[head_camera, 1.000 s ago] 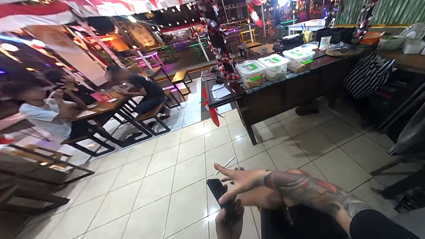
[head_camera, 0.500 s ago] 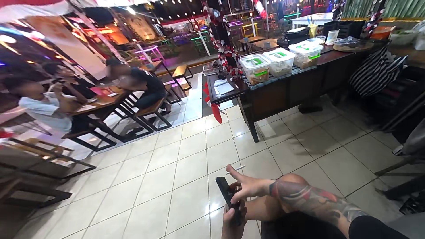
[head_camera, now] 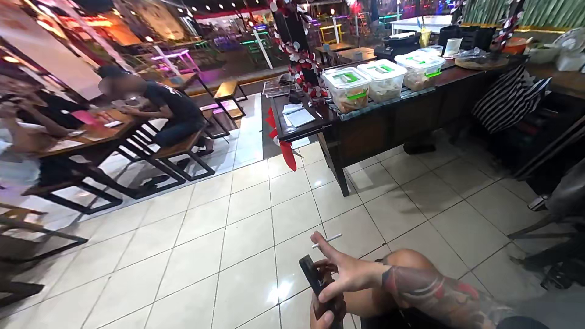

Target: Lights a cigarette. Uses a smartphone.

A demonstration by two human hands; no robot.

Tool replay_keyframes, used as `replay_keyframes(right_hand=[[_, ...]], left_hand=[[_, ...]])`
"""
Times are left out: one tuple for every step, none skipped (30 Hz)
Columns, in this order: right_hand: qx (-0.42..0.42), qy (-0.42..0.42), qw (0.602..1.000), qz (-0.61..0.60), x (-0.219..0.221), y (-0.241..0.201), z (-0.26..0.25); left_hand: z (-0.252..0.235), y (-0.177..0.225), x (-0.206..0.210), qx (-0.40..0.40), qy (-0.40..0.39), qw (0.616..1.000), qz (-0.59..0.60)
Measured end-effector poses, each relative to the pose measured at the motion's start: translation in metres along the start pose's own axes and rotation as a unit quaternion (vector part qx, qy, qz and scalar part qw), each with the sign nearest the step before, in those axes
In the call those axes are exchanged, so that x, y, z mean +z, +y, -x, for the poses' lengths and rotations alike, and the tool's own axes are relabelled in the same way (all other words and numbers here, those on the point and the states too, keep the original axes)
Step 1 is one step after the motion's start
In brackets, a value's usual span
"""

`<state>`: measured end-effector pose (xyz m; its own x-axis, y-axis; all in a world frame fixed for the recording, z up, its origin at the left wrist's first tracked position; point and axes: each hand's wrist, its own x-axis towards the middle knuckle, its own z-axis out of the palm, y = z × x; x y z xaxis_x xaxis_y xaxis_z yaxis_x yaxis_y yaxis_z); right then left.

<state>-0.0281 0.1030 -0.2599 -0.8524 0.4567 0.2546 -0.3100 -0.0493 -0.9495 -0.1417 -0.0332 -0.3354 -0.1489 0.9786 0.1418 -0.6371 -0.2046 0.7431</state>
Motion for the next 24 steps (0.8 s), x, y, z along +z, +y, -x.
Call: replay_keyframes(right_hand=[[0.001, -0.001, 1.000, -0.001, -0.001, 0.003, 0.001], [0.004, -0.002, 1.000, -0.001, -0.002, 0.005, 0.001], [0.006, -0.001, 1.000, -0.001, -0.002, 0.006, 0.001], [0.009, -0.001, 1.000, -0.001, -0.001, 0.006, 0.000], [0.012, -0.004, 1.000, -0.003, -0.001, 0.005, 0.000], [0.015, -0.008, 1.000, -0.005, -0.001, 0.004, -0.001], [0.014, -0.010, 1.000, -0.008, -0.001, 0.005, 0.000], [0.014, -0.010, 1.000, -0.013, -0.002, 0.005, 0.000], [0.012, -0.008, 1.000, -0.013, -0.002, 0.006, 0.001], [0.008, -0.006, 1.000, -0.010, -0.002, 0.007, 0.003], [0.003, -0.002, 1.000, -0.010, -0.003, 0.008, 0.005], [0.002, 0.005, 1.000, -0.014, -0.003, 0.009, 0.007], [0.001, 0.011, 1.000, -0.018, -0.004, 0.008, 0.009], [0.000, 0.017, 1.000, -0.022, -0.005, 0.007, 0.010], [-0.005, 0.021, 1.000, -0.020, -0.007, 0.006, 0.011], [-0.009, 0.022, 1.000, -0.019, -0.009, 0.005, 0.012], [-0.009, 0.023, 1.000, -0.019, -0.011, 0.004, 0.013], [-0.007, 0.024, 0.999, -0.021, -0.012, 0.004, 0.014], [-0.003, 0.022, 0.999, -0.026, -0.013, 0.004, 0.015], [-0.001, 0.018, 0.999, -0.028, -0.014, 0.004, 0.015], [-0.001, 0.015, 0.999, -0.028, -0.015, 0.004, 0.016], [-0.001, 0.012, 0.999, -0.030, -0.016, 0.005, 0.016], [-0.002, 0.010, 0.999, -0.032, -0.017, 0.006, 0.017], [-0.002, 0.008, 0.999, -0.035, -0.018, 0.006, 0.017]], left_hand=[[0.001, -0.001, -0.002, -0.004, 0.001, 1.000, 0.005], [0.001, -0.003, -0.004, -0.007, 0.004, 1.000, 0.009], [0.000, -0.005, -0.007, -0.009, 0.004, 1.000, 0.006], [-0.001, -0.005, -0.007, -0.009, 0.006, 1.000, -0.008], [-0.002, -0.004, -0.007, -0.006, 0.010, 1.000, -0.028], [-0.002, -0.004, -0.006, -0.004, 0.016, 0.999, -0.048], [-0.002, -0.003, -0.006, -0.002, 0.019, 0.998, -0.056], [-0.001, -0.003, -0.007, -0.001, 0.017, 0.998, -0.058], [-0.001, -0.003, -0.006, -0.001, 0.016, 0.998, -0.055], [-0.001, -0.003, -0.006, -0.003, 0.015, 0.999, -0.050], [0.000, -0.004, -0.006, -0.006, 0.012, 0.999, -0.050], [0.000, -0.005, -0.007, -0.007, 0.002, 0.999, -0.052], [-0.001, -0.006, -0.007, -0.007, -0.006, 0.998, -0.060], [-0.002, -0.007, -0.007, -0.006, -0.012, 0.998, -0.069], [-0.002, -0.008, -0.007, -0.006, -0.016, 0.997, -0.074], [-0.003, -0.009, -0.007, -0.007, -0.022, 0.997, -0.076], [-0.003, -0.010, -0.007, -0.006, -0.026, 0.996, -0.080], [-0.003, -0.010, -0.008, -0.006, -0.029, 0.996, -0.083], [-0.003, -0.011, -0.008, -0.007, -0.030, 0.995, -0.090], [-0.002, -0.010, -0.007, -0.008, -0.030, 0.995, -0.090], [-0.003, -0.011, -0.007, -0.010, -0.030, 0.995, -0.089], [-0.003, -0.011, -0.006, -0.011, -0.031, 0.996, -0.088], [-0.003, -0.011, -0.005, -0.012, -0.032, 0.996, -0.084], [-0.003, -0.011, -0.004, -0.013, -0.035, 0.996, -0.080]])
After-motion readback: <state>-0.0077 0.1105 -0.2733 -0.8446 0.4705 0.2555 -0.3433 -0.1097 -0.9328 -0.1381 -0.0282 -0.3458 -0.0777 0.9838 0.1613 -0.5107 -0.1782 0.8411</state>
